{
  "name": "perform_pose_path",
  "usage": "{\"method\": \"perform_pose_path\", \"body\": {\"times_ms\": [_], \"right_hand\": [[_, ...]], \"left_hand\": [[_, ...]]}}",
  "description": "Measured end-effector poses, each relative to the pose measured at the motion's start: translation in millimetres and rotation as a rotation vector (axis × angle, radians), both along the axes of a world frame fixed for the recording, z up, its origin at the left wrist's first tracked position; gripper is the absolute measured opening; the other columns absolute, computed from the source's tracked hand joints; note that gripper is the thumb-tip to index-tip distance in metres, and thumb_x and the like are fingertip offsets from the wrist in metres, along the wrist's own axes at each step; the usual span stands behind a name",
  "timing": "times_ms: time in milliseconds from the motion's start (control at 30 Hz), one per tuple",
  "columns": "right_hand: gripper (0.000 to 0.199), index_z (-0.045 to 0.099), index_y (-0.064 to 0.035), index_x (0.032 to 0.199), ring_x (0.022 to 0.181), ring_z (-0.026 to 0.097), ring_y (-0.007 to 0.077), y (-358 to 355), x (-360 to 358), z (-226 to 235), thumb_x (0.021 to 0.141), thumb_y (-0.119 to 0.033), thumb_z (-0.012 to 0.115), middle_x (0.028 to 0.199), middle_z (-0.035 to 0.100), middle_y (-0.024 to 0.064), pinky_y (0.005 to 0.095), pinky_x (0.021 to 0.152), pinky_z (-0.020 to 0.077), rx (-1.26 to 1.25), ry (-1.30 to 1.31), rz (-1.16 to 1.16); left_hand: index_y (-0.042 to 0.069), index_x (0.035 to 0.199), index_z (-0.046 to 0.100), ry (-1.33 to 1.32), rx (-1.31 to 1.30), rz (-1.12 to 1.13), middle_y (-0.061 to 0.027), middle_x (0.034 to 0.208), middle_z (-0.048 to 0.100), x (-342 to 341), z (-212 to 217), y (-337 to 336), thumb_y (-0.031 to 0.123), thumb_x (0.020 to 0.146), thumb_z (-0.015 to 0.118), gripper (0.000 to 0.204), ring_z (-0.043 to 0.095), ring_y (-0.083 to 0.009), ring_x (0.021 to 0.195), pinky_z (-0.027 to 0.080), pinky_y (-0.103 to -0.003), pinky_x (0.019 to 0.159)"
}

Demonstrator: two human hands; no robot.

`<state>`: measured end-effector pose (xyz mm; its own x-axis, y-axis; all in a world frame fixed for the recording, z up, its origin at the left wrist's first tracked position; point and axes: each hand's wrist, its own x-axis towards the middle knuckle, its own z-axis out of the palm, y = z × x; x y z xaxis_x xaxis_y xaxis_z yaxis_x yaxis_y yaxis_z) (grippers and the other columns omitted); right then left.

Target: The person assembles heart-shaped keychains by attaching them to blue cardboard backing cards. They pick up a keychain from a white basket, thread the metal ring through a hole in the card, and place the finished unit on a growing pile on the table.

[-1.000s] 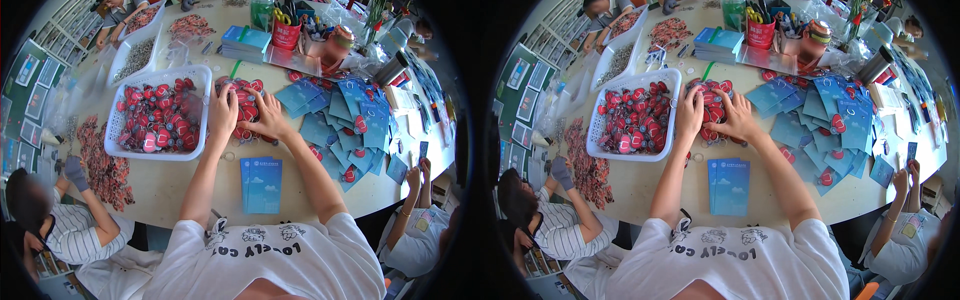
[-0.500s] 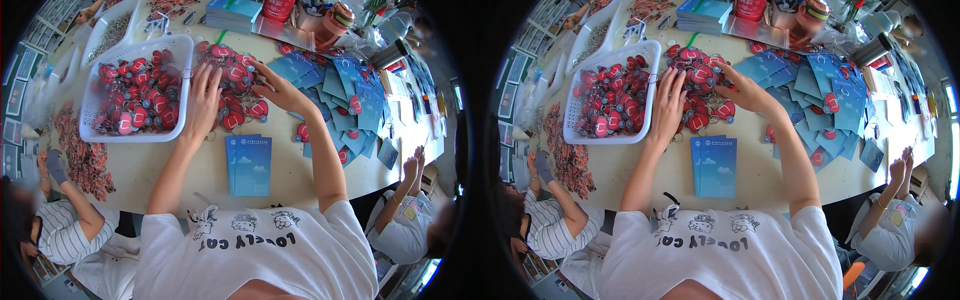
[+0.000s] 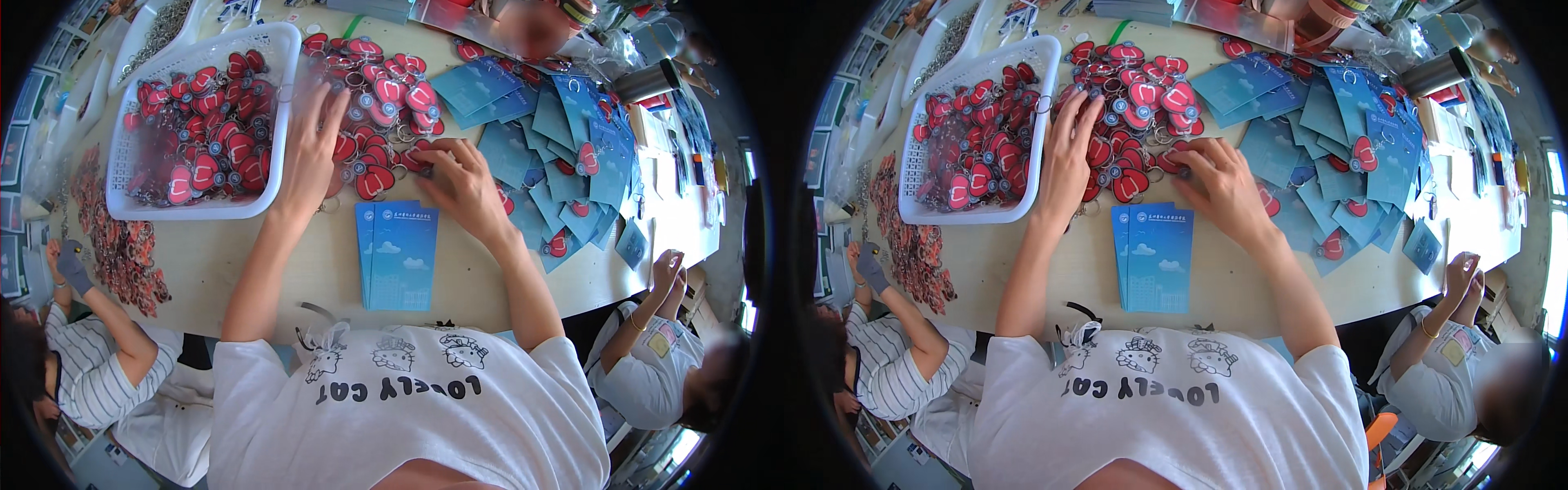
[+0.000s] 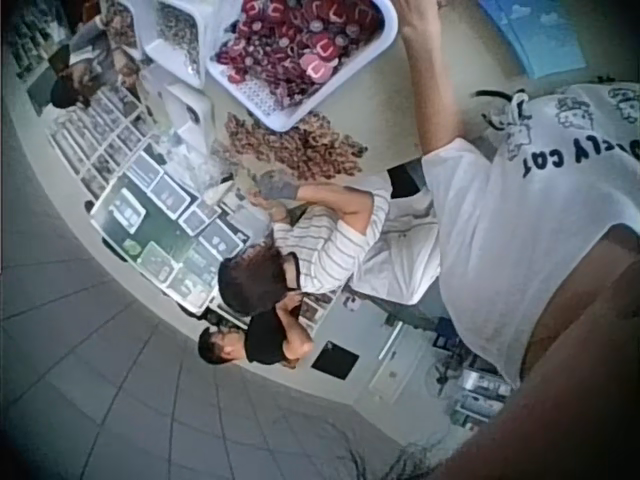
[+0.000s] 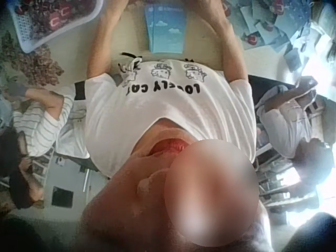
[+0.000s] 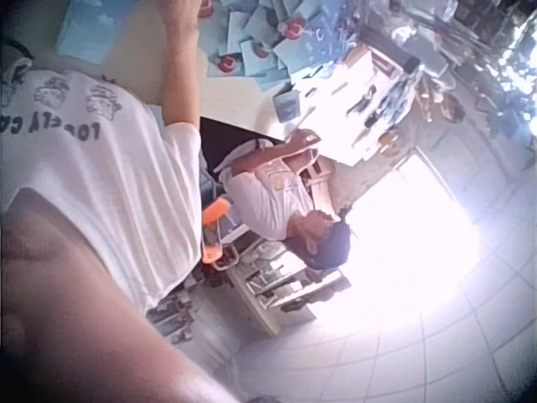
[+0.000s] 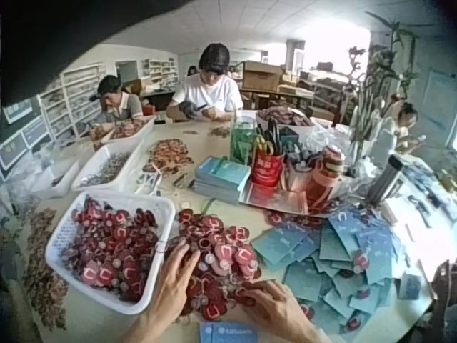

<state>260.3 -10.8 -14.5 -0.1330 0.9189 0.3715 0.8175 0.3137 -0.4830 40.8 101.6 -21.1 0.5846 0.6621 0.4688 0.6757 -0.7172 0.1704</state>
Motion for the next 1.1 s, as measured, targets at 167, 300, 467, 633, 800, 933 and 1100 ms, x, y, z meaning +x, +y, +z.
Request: {"method": "perform_pose_path", "body": {"times_ms": [167,300,467,633,800,933,1100], "right_hand": [[0.027,0.064,-0.0091,0.102,0.099,0.056,0.0237,-5.8,10.1,6.3,0.076,-0.008,0.070,0.102,0.060,0.0046,0.0368,0.080,0.0426,-0.021,-0.184,-0.007],[0.021,0.066,-0.0079,0.093,0.095,0.057,0.0234,-0.3,-0.3,2.6,0.074,-0.009,0.073,0.100,0.060,0.0047,0.0367,0.080,0.0445,0.024,-0.006,0.028],[0.021,0.065,-0.0050,0.089,0.087,0.056,0.0266,10.3,-12.4,-7.7,0.071,-0.008,0.074,0.091,0.058,0.0068,0.0380,0.079,0.0463,-0.007,0.127,0.001],[0.014,0.062,-0.0013,0.085,0.090,0.059,0.0183,8.6,-8.6,0.3,0.076,-0.004,0.073,0.097,0.063,0.0067,0.0329,0.075,0.0473,-0.282,0.569,-0.075],[0.008,0.060,-0.0019,0.096,0.096,0.062,0.0155,5.3,1.9,-1.7,0.089,-0.003,0.064,0.103,0.067,0.0089,0.0266,0.083,0.0485,-0.137,1.125,0.074],[0.009,0.059,0.0029,0.099,0.095,0.062,0.0138,-0.2,7.7,4.7,0.094,-0.004,0.058,0.102,0.066,0.0095,0.0281,0.080,0.0511,-0.224,1.219,0.084],[0.009,0.067,0.0002,0.097,0.085,0.063,0.0129,-6.7,8.4,0.5,0.089,0.000,0.063,0.095,0.064,0.0060,0.0276,0.074,0.0528,-0.320,1.076,0.091]], "left_hand": [[0.012,0.139,0.046,-0.056,-0.029,0.006,-0.0146,0.139,0.040,-1.9,-3.5,-4.2,-0.022,0.070,0.045,0.077,0.039,-0.0330,0.131,0.036,-0.045,0.107],[0.010,0.135,0.049,-0.083,-0.154,0.011,-0.0142,0.138,0.041,-4.1,7.4,-33.6,-0.009,0.080,0.055,0.059,0.041,-0.0331,0.128,0.040,-0.043,0.101],[0.005,0.119,0.056,-0.105,-0.362,-0.025,-0.0128,0.120,0.048,-9.0,15.6,-93.4,0.035,0.080,0.073,0.052,0.046,-0.0332,0.111,0.039,-0.046,0.093],[0.007,0.109,0.056,-0.114,-0.339,0.029,-0.0133,0.109,0.048,0.9,13.0,-110.3,0.044,0.066,0.081,0.063,0.044,-0.0337,0.107,0.035,-0.049,0.092],[0.004,0.115,0.054,-0.318,-0.505,-0.008,-0.0127,0.105,0.050,3.0,-1.2,-105.7,0.024,0.063,0.085,0.064,0.046,-0.0302,0.103,0.038,-0.043,0.089],[0.002,0.119,0.054,-0.570,-0.664,0.018,-0.0082,0.096,0.057,-3.0,-11.0,-96.2,0.005,0.070,0.079,0.054,0.053,-0.0209,0.090,0.043,-0.033,0.083],[0.002,0.106,0.062,-0.651,-0.475,0.046,-0.0065,0.098,0.060,-5.7,-10.3,-92.4,-0.001,0.075,0.075,0.034,0.056,-0.0152,0.089,0.045,-0.029,0.078]]}}
